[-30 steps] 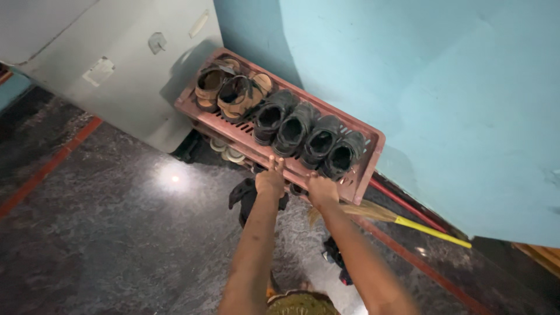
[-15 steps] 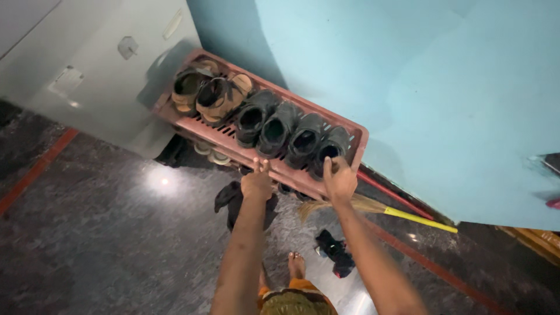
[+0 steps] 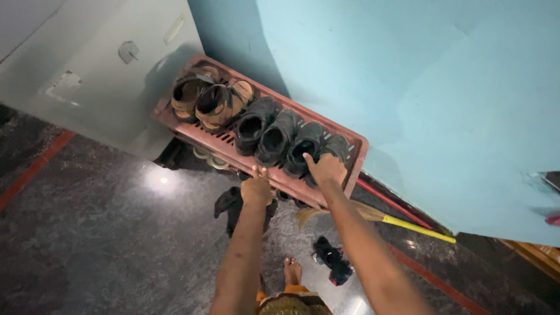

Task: The person organizes a pile of shoes on the floor by picking up pairs and placing them onto a three-tier shoe rack. The person handles sneakers, sandals, and formal shoes, arranging them on the shelves.

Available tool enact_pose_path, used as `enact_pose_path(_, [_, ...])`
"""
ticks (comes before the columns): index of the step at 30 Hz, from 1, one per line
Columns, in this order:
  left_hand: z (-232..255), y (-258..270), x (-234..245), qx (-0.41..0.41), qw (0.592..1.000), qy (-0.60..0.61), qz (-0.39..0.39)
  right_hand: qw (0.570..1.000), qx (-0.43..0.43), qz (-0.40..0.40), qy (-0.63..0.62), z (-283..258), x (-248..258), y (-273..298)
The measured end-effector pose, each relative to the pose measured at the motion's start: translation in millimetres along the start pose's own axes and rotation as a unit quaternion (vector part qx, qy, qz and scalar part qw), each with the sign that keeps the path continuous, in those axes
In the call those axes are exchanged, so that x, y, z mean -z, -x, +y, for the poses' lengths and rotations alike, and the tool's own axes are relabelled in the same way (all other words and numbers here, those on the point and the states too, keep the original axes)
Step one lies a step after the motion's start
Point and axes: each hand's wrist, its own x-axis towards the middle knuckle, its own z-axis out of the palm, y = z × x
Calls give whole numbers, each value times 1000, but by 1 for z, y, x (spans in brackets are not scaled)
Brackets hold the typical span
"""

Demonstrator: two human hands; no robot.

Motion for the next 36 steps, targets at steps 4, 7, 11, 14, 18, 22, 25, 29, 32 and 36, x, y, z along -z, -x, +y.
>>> enact_pose_path(4, [5,-13,-11,9,999,20,35,999,-29,13,-19,0,-16,-15])
enact_pose_path(7, [8,-28,-17,2,999,-23,25,998,-41,17,-50,5,-20,-19])
enact_pose_path(11, [5,-23,-20,12,999,12,29,995,-44,38,-76,8,-19,-21])
enact_pose_path(14, [2,-14,-11,12,1000,21,10,993,-41,57,-94,14,-18,-26])
enact_pose_path(18, [-2,-9,-5,5,1000,24,1,991,-49,83,-91,16,-18,-37])
enact_pose_path(22, [-1,-5,0,5,1000,8,-9,992,-47,65,-101,12,-21,-40])
enact_pose_path(25, [1,-3,3,12,1000,5,-24,994,-41,44,-88,9,-22,-40])
enact_pose_path(29, [-1,-4,-1,-4,1000,-14,-7,997,-21,13,-68,10,-18,-36])
enact_pose_path(32, [-2,-1,-2,-9,1000,3,12,997,-21,-12,-67,9,-13,-30])
enact_pose_path(36, [-15,11,1,-35,998,36,33,998,6,-17,-62,14,-14,-29])
